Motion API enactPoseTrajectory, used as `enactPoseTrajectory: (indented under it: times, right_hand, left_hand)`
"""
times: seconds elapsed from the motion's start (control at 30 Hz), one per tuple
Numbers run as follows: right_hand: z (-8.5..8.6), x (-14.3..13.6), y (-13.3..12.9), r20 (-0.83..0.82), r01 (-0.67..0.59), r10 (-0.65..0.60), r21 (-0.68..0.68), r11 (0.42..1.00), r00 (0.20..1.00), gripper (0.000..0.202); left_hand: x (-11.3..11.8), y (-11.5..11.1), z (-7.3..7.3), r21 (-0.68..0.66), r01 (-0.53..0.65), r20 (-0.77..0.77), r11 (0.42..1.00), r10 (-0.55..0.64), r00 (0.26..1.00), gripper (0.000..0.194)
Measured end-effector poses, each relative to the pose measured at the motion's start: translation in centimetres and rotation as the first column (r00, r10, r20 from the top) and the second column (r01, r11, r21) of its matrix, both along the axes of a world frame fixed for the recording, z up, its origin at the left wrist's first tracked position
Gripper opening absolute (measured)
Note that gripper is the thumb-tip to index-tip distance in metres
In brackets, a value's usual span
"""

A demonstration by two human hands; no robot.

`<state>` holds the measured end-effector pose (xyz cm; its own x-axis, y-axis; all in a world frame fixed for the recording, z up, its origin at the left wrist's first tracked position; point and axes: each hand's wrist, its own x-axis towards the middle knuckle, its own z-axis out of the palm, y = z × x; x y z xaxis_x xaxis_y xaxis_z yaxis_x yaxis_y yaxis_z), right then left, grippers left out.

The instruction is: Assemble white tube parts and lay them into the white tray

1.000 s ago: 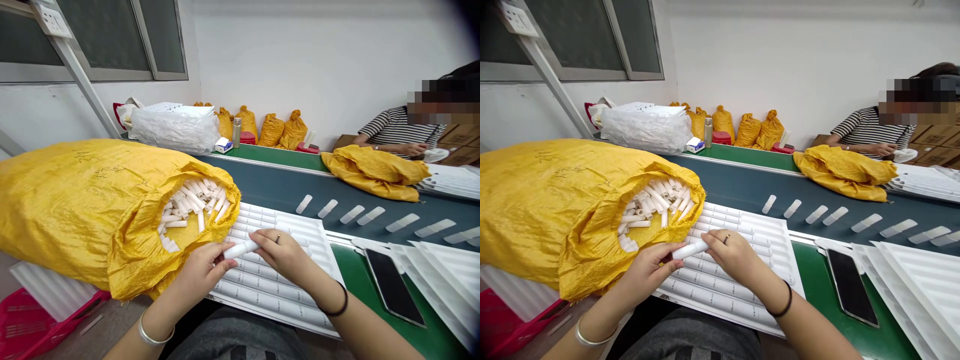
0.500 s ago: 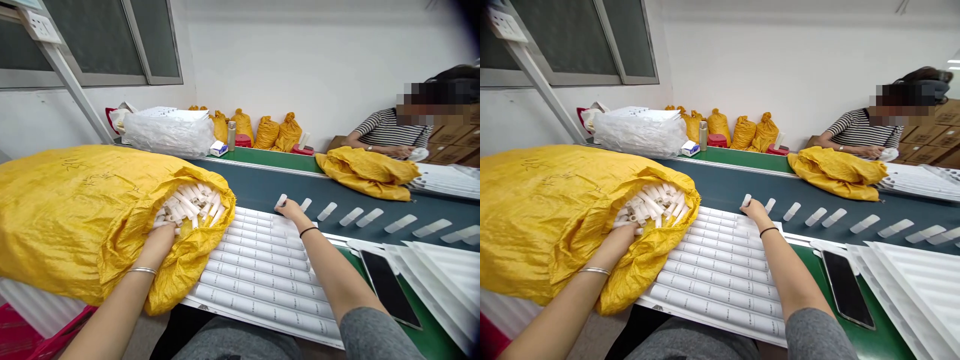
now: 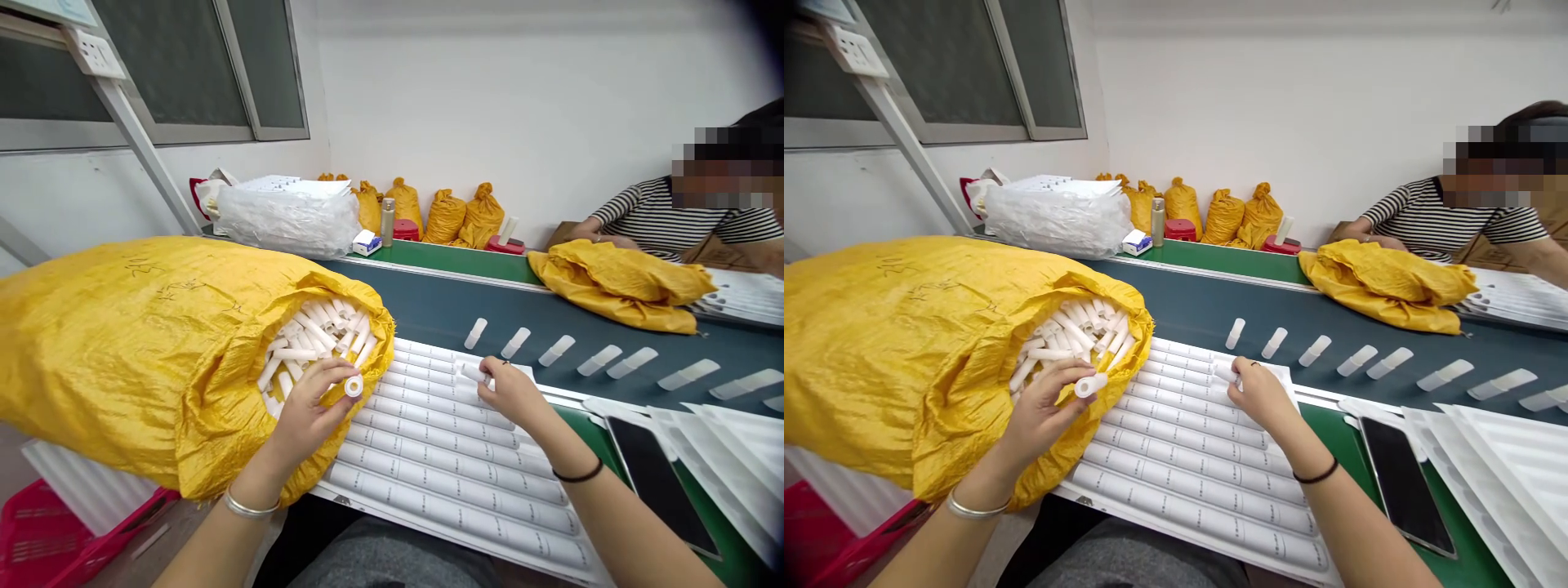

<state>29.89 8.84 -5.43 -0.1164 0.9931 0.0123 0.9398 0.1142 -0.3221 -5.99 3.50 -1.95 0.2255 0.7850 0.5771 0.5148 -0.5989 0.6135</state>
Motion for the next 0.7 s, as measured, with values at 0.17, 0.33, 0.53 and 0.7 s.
enactPoseTrajectory:
  times: [0.17,0.33,0.53,0.7]
  right_hand:
    - [2.6,-4.4,-5.0,-0.648,-0.167,0.211,0.129,0.977,0.732,0.021]
    - [3.6,-8.0,-7.5,-0.814,-0.306,0.324,0.190,0.933,0.482,0.023]
    - [4.5,-8.3,-7.2,-0.545,-0.372,0.613,0.494,0.786,0.572,0.032]
    - [4.7,-8.4,-7.2,-0.600,-0.255,0.541,0.497,0.829,0.589,0.028]
  left_hand:
    - [2.1,-1.6,0.6,-0.129,0.118,-0.053,0.985,-0.126,0.991,0.027]
    - [3.6,-2.5,1.1,0.085,0.072,-0.359,0.994,-0.037,0.933,0.034]
    - [3.5,-3.2,1.5,0.176,0.062,-0.416,0.982,0.017,0.909,0.044]
    - [2.5,-3.2,2.3,-0.053,0.059,-0.241,0.997,-0.070,0.968,0.038]
